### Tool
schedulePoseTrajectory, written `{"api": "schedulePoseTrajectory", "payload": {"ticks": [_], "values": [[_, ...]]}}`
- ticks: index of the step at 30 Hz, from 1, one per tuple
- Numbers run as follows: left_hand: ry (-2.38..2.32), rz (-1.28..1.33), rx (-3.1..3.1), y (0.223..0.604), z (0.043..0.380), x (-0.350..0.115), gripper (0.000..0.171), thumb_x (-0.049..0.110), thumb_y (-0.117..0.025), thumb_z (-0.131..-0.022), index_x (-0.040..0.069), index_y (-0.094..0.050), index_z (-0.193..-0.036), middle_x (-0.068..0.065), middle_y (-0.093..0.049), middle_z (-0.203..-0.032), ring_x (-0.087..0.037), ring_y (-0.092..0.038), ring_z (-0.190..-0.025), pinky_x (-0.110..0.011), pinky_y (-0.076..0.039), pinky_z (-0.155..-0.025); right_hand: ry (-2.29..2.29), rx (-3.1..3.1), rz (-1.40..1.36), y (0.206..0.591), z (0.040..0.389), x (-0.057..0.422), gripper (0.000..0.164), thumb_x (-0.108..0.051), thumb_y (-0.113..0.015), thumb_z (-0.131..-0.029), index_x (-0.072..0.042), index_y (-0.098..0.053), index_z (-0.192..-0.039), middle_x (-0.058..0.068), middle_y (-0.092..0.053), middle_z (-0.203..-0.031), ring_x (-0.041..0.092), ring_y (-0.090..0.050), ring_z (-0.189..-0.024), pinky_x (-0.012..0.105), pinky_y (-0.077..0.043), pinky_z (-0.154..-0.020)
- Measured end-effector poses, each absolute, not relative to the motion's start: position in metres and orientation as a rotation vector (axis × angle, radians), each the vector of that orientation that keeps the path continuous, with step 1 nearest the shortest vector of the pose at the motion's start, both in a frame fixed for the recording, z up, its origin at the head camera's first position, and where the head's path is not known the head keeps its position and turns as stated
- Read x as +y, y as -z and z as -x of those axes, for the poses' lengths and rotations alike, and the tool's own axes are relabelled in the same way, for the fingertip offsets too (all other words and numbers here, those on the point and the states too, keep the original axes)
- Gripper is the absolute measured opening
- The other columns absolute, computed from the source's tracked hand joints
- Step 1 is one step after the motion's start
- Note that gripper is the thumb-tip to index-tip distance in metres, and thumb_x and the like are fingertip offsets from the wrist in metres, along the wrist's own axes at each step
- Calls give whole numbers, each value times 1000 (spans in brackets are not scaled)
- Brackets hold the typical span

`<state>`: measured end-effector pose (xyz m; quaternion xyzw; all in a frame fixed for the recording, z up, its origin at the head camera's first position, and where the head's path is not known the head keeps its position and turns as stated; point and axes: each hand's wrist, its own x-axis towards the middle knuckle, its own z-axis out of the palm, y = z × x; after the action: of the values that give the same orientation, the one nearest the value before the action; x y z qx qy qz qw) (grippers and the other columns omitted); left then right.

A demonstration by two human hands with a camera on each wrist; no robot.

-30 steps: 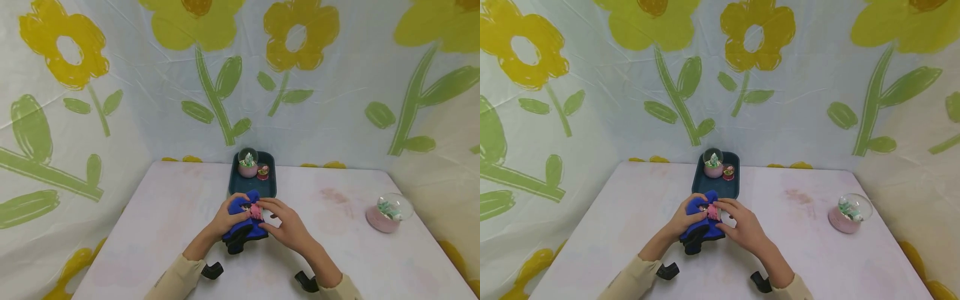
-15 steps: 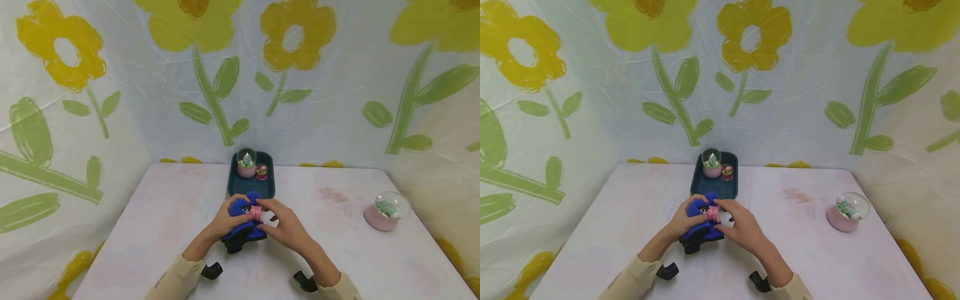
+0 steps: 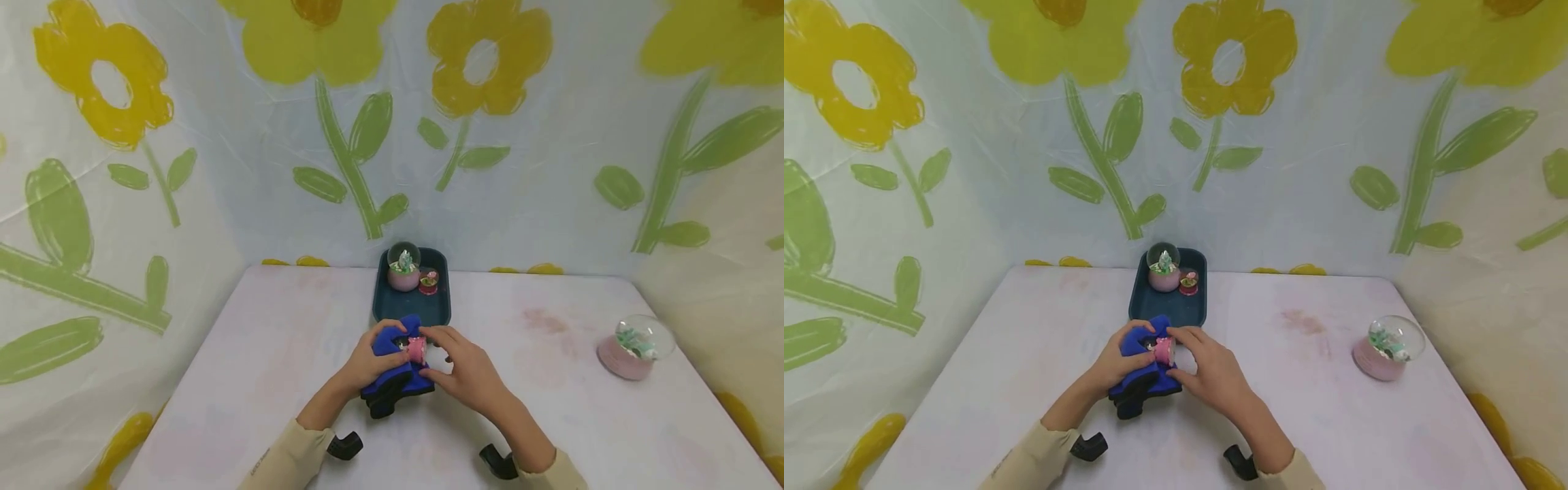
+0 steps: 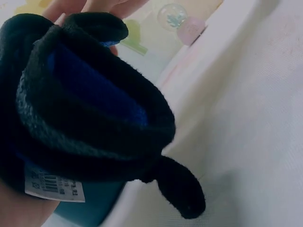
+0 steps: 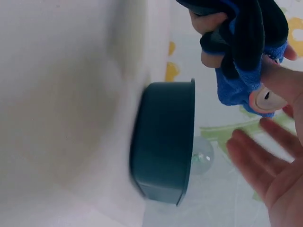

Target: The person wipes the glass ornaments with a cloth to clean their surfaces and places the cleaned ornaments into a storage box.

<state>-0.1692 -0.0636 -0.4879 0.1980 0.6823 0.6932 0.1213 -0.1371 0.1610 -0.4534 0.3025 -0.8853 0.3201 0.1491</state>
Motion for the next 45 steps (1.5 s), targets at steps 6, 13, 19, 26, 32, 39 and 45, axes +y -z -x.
{"api": "schedulePoseTrajectory", "payload": {"ticks": [6, 13, 19, 26, 32, 39, 45], "values": [[-2015, -601, 2034, 486, 171, -64, 42, 31, -74, -87, 23, -53, -122, -9, -47, -131, -32, -51, -112, -43, -51, -86, -981, -2565, -882, 452, 140, 159, 47, -28, -73, -88, -11, -57, -129, -2, -64, -111, 12, -61, -84, 28, -52, -68], [-1990, -631, 2074, 480, 166, -65, 41, 26, -74, -87, 22, -54, -122, -9, -47, -132, -32, -50, -113, -44, -50, -88, -1147, -2532, -856, 460, 140, 158, 56, -27, -75, -86, -9, -54, -135, 1, -63, -117, 16, -61, -94, 36, -54, -73], [-2053, -620, 1978, 480, 167, -67, 42, 29, -73, -87, 21, -52, -123, -11, -51, -125, -31, -53, -110, -42, -51, -86, -1061, -2371, -994, 459, 145, 156, 53, -13, -82, -79, -8, -59, -126, 0, -64, -112, 16, -61, -93, 34, -55, -70], [-2072, -657, 2000, 477, 169, -68, 42, 29, -74, -86, 20, -53, -122, -12, -51, -124, -32, -54, -109, -43, -52, -85, -1202, -2531, -847, 454, 144, 152, 52, -29, -72, -89, -9, -55, -133, 0, -66, -112, 20, -63, -96, 32, -55, -71], [-2061, -655, 1997, 479, 169, -67, 42, 29, -73, -87, 21, -52, -122, -11, -50, -125, -30, -53, -109, -41, -52, -85, -1092, -2401, -977, 456, 145, 153, 62, -9, -81, -79, -9, -53, -134, 4, -61, -121, 19, -61, -100, 35, -56, -73], [-2032, -700, 2091, 473, 169, -65, 41, 31, -74, -86, 24, -54, -121, -8, -48, -130, -32, -51, -112, -42, -51, -86, -1161, -2588, -846, 445, 141, 153, 49, -28, -68, -92, -7, -53, -134, 4, -66, -112, 20, -63, -98, 39, -55, -74], [-1993, -679, 2117, 472, 164, -69, 42, 34, -74, -86, 26, -54, -122, -6, -47, -131, -32, -49, -115, -43, -50, -88, -1141, -2502, -945, 443, 138, 154, 65, -18, -81, -80, -11, -51, -137, 2, -58, -125, 21, -58, -107, 38, -55, -74]]}}
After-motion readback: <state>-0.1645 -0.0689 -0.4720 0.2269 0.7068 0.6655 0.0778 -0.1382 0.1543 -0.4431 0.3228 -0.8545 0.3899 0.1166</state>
